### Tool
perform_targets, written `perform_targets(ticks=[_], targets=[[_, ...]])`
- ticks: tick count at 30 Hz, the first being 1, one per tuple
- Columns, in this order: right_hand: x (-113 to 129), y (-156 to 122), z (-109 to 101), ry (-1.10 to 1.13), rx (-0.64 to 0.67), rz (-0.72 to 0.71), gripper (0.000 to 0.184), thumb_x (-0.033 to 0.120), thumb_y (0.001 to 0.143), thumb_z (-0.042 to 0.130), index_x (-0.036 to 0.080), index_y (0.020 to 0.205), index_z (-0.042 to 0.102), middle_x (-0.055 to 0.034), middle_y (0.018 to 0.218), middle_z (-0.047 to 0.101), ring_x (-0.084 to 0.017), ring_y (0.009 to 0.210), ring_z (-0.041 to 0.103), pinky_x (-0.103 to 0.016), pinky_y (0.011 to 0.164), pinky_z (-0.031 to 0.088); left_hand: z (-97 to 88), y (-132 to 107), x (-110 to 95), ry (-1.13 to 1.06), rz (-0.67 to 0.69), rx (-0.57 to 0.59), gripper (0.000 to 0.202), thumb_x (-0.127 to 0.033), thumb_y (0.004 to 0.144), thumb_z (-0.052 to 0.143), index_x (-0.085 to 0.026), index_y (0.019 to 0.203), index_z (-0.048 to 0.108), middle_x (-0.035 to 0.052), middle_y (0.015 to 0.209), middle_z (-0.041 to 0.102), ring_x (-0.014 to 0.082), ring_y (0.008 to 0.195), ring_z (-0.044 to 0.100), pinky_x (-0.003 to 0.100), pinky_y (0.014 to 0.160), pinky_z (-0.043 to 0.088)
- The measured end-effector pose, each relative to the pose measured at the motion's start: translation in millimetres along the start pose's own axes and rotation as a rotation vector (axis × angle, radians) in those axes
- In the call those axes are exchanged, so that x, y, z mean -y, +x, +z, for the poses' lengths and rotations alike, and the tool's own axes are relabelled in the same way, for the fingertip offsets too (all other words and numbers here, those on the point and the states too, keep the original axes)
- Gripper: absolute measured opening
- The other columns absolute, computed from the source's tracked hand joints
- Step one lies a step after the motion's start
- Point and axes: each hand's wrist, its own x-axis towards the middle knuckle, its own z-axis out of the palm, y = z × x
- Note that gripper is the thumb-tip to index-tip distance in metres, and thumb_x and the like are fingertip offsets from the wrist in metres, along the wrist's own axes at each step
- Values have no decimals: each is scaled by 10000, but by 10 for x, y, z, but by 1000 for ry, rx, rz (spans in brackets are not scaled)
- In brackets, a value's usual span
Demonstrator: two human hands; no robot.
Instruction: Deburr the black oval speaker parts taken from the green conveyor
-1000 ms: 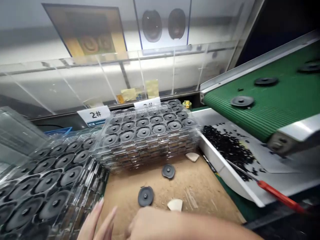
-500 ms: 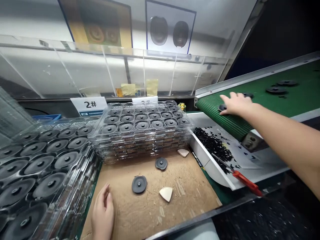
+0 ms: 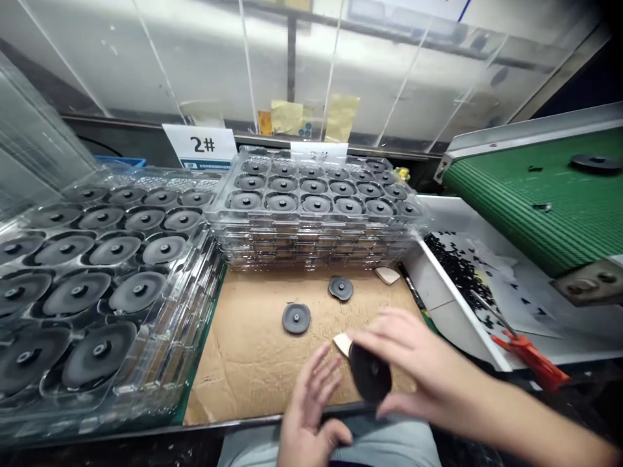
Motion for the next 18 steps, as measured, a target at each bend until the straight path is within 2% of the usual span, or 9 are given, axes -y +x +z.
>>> perform_targets(ticks=[2,3,5,7,9,12,14,18], targets=[[180,-24,373,253,17,-46,800,463,642,775,268,1345,448,-74,1120,649,-241,1057,577,-408,1032,343,43,-83,-6,-229,-127,114,761,-472,479,814,-392,1195,569,32,1353,546,301,1274,453,380,1041,419],[238,-33,534,351,10,-26,783,450,675,756,264,1361,427,-88,1144,639,-247,1075,569,-413,1026,348,19,-103,-16,-287,-192,128,740,-432,457,837,-397,1158,603,28,1337,562,302,1266,464,371,1034,421],[307,-54,809,452,-2,73,757,441,729,710,247,1388,391,-116,1184,619,-258,1100,555,-402,986,392,-89,-117,-32,-348,-303,109,697,-387,432,861,-389,1096,650,38,1310,586,310,1213,518,366,983,461],[328,-83,1021,478,-12,149,825,479,729,694,222,1425,334,-143,1221,597,-278,1108,552,-400,951,430,-227,-113,-28,-369,-373,70,680,-381,422,868,-364,1071,669,62,1296,594,321,1170,554,357,919,498],[301,-119,1174,400,-61,204,839,513,735,672,230,1438,311,-143,1273,563,-292,1138,537,-400,941,447,-348,-101,-16,-383,-411,9,640,-380,452,861,-332,1063,676,87,1305,582,328,1135,578,350,881,512],[158,-167,1337,127,-286,385,552,415,848,561,290,1369,430,-110,1288,536,-294,1155,509,-433,919,460,-464,-57,-57,-461,-472,-107,560,-400,551,815,-317,1083,661,103,1295,584,321,1068,620,359,864,516],[12,-180,1448,22,-387,501,395,327,885,497,297,1277,541,-115,1226,550,-301,1083,522,-484,878,463,-501,-7,-144,-517,-513,-168,519,-399,608,781,-318,1102,645,93,1270,601,318,1079,613,384,912,492],[-268,-132,1644,51,-424,540,331,269,891,443,259,1152,645,-130,1124,543,-263,925,540,-486,821,476,-517,96,-347,-543,-526,-221,514,-389,665,745,-268,1148,619,101,1296,585,308,1161,559,423,1048,372]])
